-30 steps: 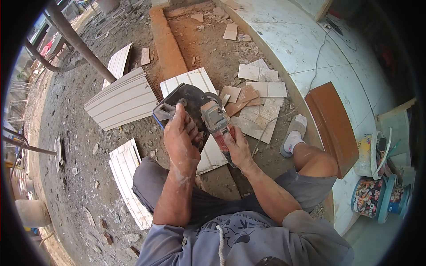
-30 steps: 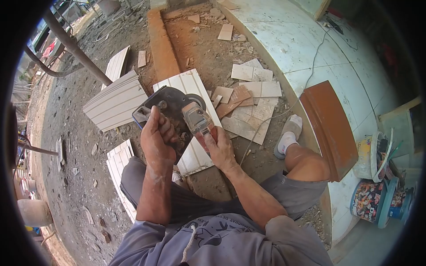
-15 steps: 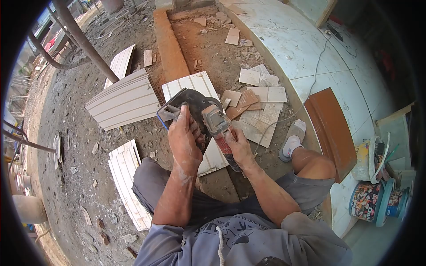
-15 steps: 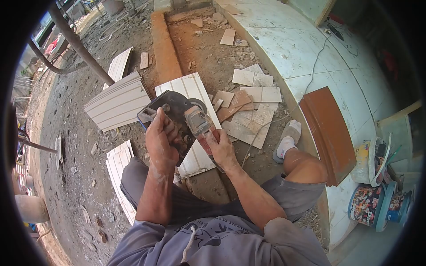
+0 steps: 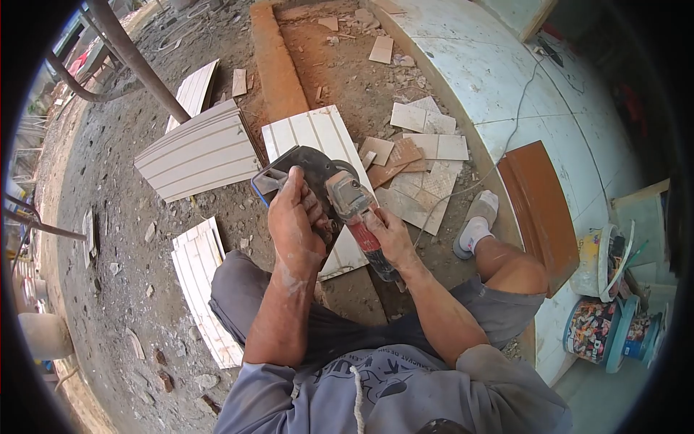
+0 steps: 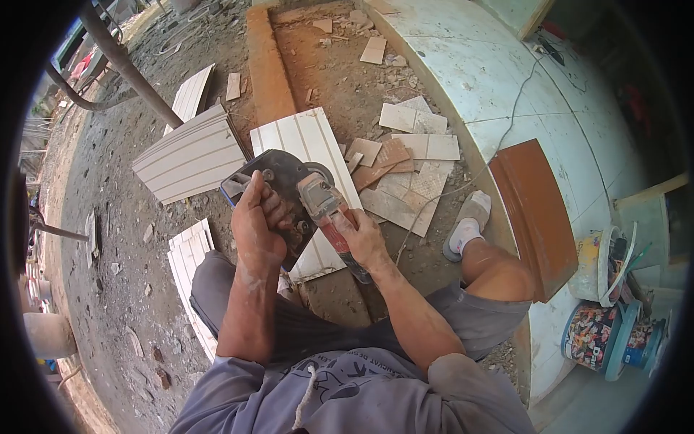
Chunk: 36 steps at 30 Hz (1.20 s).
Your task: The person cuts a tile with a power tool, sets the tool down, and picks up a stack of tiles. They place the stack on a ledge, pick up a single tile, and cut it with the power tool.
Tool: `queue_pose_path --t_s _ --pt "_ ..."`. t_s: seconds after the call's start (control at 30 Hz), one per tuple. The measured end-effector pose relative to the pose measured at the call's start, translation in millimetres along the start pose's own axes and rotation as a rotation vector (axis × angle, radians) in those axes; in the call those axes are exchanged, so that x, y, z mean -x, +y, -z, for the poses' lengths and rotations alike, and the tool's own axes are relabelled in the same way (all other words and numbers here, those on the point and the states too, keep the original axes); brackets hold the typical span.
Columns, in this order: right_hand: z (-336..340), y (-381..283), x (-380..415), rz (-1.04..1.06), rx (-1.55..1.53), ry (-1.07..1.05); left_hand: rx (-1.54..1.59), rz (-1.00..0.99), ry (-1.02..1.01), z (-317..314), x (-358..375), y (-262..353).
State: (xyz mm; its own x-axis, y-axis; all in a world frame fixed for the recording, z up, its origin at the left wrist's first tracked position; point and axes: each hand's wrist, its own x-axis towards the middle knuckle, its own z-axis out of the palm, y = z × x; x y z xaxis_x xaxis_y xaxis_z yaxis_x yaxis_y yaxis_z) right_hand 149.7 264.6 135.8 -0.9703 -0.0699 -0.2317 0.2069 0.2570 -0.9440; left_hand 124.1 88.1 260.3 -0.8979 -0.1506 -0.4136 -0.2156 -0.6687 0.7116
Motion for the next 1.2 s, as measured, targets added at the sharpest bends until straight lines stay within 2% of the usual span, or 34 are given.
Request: queue_pose_path --t_s 0.13,0.4,0.47,0.63,0.7,0.9,1.0,1.07,1.1,1.17,1.2 --pt "-8 -4 0 -0.007 0.079 0.122 -0.004 0.009 0.051 1 -7 -3" --pt "-15 -11 -20 -0.063 0.016 0.081 -0.097 -0.073 0.136 -6 -8 0" --pt "-16 -11 -16 -0.071 -0.02 0.093 -0.055 -0.136 0.061 -4 -7 -2" --pt "-15 -8 -18 -0.032 -0.093 0.073 -0.095 -0.092 0.073 -7 3 3" --pt "-13 -12 -17 -0.027 -0.118 0.049 -0.034 -0.123 -0.023 -4 1 5" --pt "-10 -22 -13 0.054 -0.176 0.024 0.003 -0.104 -0.082 -1 10 17" --pt "8 -27 -9 0.097 -0.106 -0.08 0.009 -0.069 -0.119 7 8 24" --pt "21 -23 3 0.183 -0.228 -0.242 0.011 -0.058 -0.135 17 5 31" --pt "28 -19 9 0.185 -0.231 -0.238 0.074 -0.022 -0.185 25 1 34" --pt "40 -10 20 -0.06 -0.349 -0.524 0.175 0.064 -0.274 36 -8 41" --pt "42 -7 22 -0.045 -0.357 -0.508 0.2 0.112 -0.348 41 -11 46"
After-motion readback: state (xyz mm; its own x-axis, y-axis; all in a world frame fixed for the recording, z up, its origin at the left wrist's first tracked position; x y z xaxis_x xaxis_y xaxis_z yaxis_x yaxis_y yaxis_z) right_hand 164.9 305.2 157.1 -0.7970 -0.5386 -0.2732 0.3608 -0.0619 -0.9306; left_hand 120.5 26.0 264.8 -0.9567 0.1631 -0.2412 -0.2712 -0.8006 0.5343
